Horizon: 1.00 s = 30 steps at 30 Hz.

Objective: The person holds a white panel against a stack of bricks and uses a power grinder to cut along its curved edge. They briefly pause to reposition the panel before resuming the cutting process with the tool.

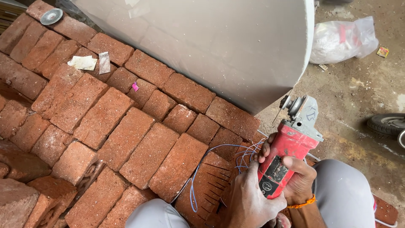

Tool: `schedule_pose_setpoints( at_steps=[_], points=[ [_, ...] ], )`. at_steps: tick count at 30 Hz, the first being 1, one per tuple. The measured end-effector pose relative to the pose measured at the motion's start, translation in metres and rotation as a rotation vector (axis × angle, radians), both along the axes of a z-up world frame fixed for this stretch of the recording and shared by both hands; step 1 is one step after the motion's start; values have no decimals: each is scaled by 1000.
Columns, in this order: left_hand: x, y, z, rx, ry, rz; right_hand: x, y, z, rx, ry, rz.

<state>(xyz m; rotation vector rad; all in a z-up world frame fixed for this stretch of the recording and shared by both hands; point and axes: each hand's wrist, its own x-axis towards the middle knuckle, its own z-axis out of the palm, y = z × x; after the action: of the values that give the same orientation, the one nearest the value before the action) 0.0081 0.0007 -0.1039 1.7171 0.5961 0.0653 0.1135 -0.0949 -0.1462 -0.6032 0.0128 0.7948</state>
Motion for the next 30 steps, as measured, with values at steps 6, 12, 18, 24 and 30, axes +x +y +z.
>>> schedule_pose_setpoints(
  at_steps=[6,12,18,24,30],
  points=[
    [0,-1,-4,-26,-60,5,-1,-2,-6,26,-8,6],
    [0,0,-4,-14,-84,8,1,-2,-3,-5,-6,2],
    [2,2,0,-60,-84,5,0,-1,-1,-40,-11,-13],
    [1,1,-2,-29,-105,4,0,-1,2,-14,-2,5],
    [1,1,-1,-19,-66,-7,0,-1,1,-18,-3,-5]
  ],
)
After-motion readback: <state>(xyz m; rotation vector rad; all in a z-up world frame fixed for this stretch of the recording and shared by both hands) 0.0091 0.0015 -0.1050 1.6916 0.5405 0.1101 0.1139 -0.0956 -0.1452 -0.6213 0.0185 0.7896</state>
